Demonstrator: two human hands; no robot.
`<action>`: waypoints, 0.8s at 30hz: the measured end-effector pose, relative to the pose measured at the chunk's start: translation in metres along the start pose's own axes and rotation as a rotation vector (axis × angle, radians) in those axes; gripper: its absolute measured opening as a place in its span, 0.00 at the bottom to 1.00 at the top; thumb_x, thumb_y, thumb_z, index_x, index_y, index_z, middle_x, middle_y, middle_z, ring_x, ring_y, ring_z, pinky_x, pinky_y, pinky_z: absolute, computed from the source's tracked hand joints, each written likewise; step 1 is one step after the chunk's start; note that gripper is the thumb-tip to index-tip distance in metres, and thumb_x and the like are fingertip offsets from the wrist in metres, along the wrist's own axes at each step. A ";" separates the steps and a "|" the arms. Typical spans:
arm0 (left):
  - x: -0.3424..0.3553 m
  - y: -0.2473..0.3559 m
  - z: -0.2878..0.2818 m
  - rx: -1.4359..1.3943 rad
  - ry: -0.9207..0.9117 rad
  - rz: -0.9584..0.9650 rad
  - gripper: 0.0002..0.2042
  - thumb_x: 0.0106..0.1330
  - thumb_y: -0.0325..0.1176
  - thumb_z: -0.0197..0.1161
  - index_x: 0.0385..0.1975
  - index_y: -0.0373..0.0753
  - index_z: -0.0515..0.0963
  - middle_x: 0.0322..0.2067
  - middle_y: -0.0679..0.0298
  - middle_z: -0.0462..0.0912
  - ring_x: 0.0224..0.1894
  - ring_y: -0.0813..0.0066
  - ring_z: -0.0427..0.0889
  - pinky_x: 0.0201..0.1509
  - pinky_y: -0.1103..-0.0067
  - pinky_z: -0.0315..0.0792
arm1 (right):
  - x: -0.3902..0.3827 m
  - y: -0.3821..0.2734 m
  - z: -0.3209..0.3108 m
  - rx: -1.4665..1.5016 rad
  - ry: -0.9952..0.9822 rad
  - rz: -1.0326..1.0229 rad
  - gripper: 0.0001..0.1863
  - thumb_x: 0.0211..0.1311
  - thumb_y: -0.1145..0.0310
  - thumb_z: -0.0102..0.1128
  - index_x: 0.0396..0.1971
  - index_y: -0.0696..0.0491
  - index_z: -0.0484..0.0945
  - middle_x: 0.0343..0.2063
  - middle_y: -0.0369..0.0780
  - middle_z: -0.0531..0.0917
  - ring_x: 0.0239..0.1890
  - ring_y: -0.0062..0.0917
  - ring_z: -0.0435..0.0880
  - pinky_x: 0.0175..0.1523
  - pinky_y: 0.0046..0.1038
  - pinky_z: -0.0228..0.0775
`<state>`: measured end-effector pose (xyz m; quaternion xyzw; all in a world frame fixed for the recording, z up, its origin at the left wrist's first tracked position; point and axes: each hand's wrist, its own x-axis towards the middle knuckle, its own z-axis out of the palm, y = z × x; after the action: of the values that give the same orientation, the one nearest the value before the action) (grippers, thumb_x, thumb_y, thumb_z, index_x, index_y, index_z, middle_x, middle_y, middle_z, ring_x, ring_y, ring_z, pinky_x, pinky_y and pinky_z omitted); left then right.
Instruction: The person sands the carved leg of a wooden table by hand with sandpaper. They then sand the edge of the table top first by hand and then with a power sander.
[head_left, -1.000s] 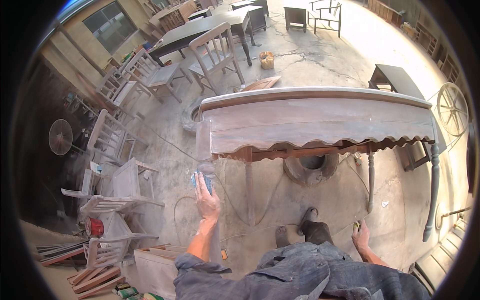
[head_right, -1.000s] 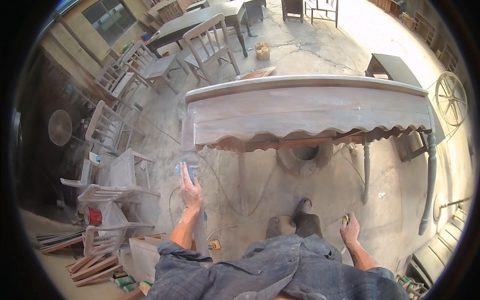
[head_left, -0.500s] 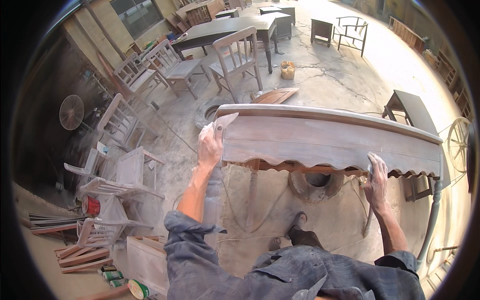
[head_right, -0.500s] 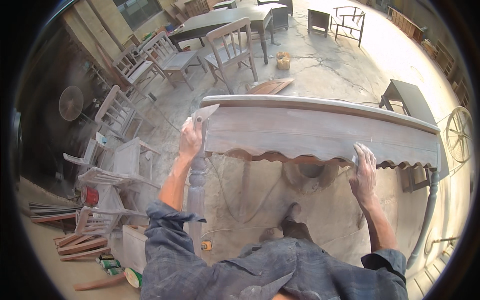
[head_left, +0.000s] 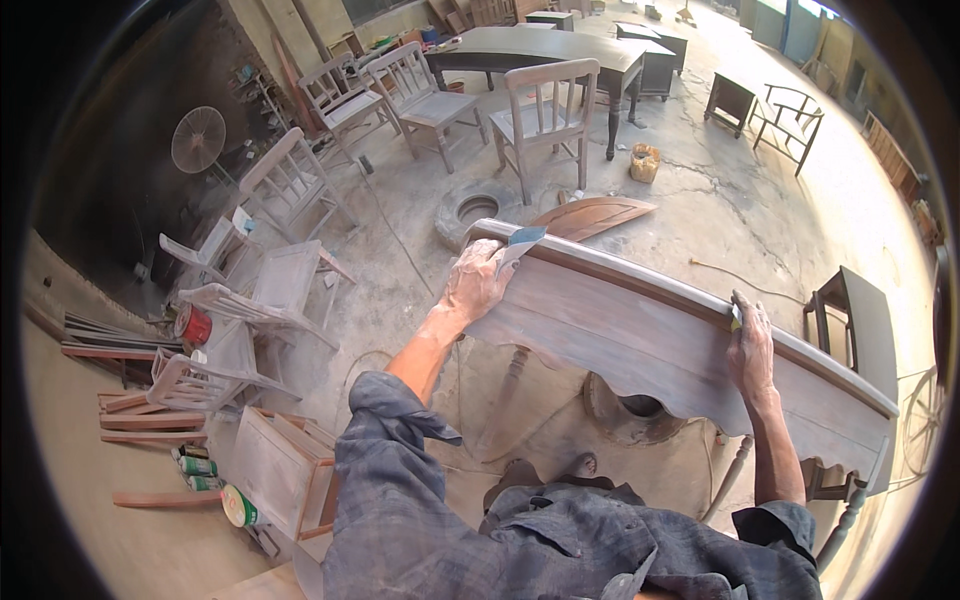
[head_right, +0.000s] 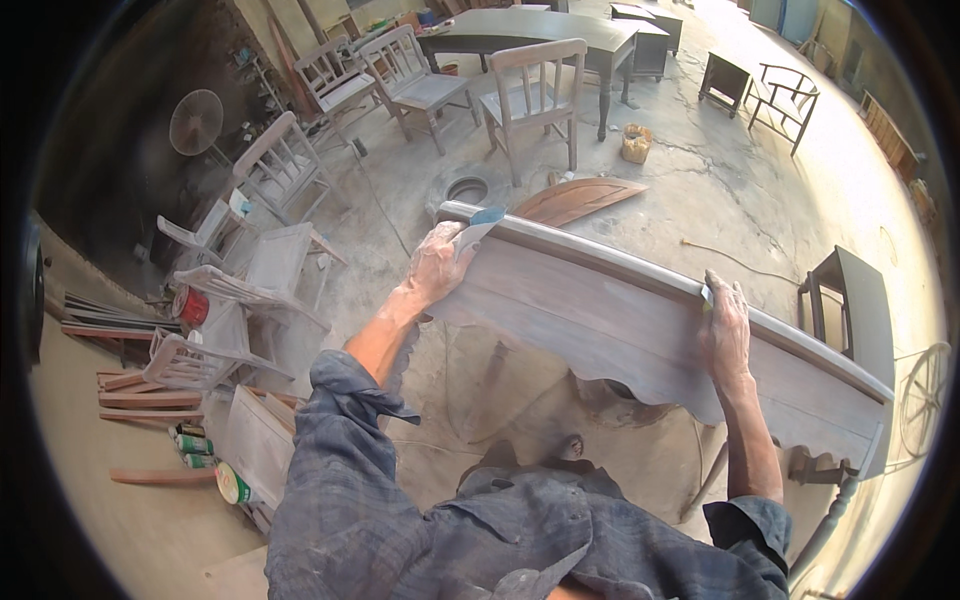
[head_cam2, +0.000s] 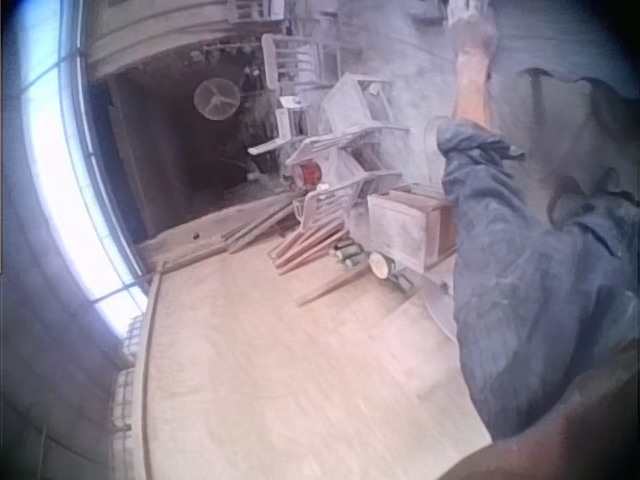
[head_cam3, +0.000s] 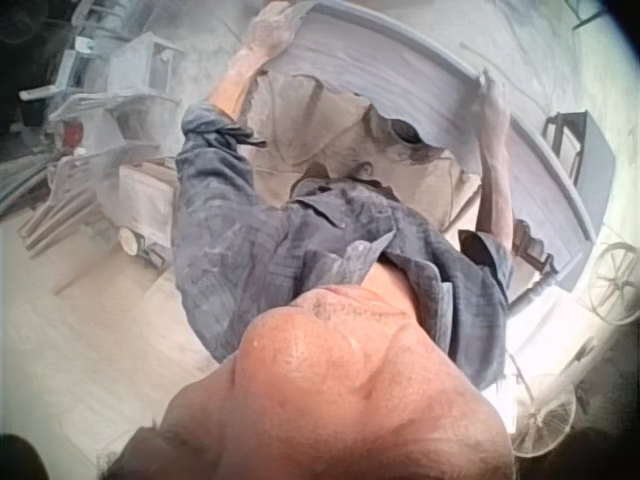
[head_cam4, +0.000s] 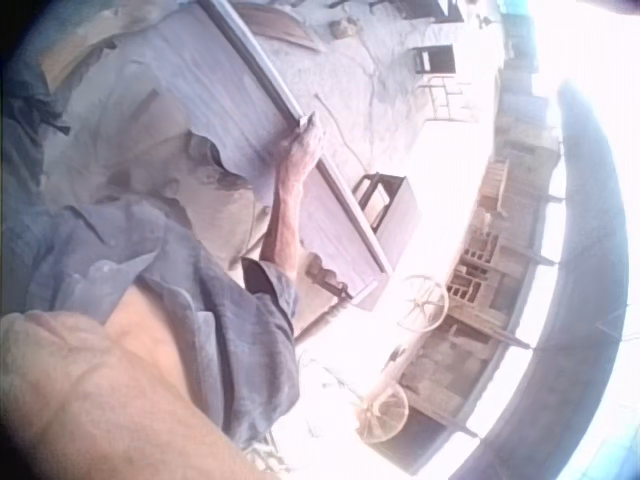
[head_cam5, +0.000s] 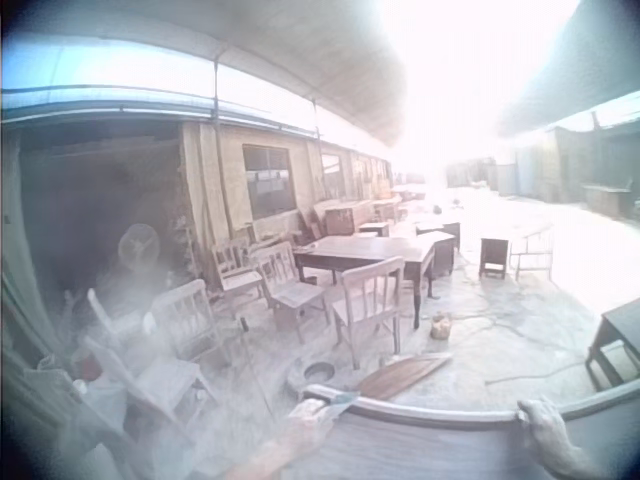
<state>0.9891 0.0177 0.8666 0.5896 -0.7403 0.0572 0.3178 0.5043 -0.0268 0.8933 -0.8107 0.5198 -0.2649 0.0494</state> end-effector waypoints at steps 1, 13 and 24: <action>-0.001 0.001 -0.002 0.011 0.010 0.016 0.15 0.69 0.32 0.64 0.50 0.31 0.83 0.49 0.44 0.84 0.56 0.44 0.81 0.63 0.61 0.74 | 0.005 -0.001 0.007 -0.107 0.062 -0.087 0.27 0.64 0.81 0.52 0.64 0.59 0.72 0.53 0.51 0.83 0.61 0.49 0.78 0.74 0.47 0.62; 0.017 -0.023 0.018 0.006 -0.084 0.112 0.14 0.65 0.32 0.65 0.45 0.29 0.82 0.46 0.46 0.85 0.51 0.47 0.82 0.59 0.61 0.75 | 0.015 0.001 0.003 -0.054 -0.032 0.041 0.32 0.54 0.86 0.49 0.63 0.57 0.74 0.53 0.53 0.82 0.62 0.48 0.77 0.73 0.47 0.61; 0.014 -0.027 0.010 0.005 0.040 0.234 0.15 0.63 0.32 0.68 0.46 0.29 0.82 0.42 0.47 0.85 0.47 0.46 0.83 0.56 0.60 0.76 | -0.012 -0.094 0.030 -0.164 0.086 0.021 0.35 0.55 0.87 0.50 0.67 0.58 0.70 0.69 0.51 0.72 0.76 0.46 0.64 0.80 0.47 0.53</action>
<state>1.0079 -0.0064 0.8580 0.4988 -0.7974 0.1076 0.3220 0.5920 0.0208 0.8965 -0.7945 0.5497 -0.2554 -0.0369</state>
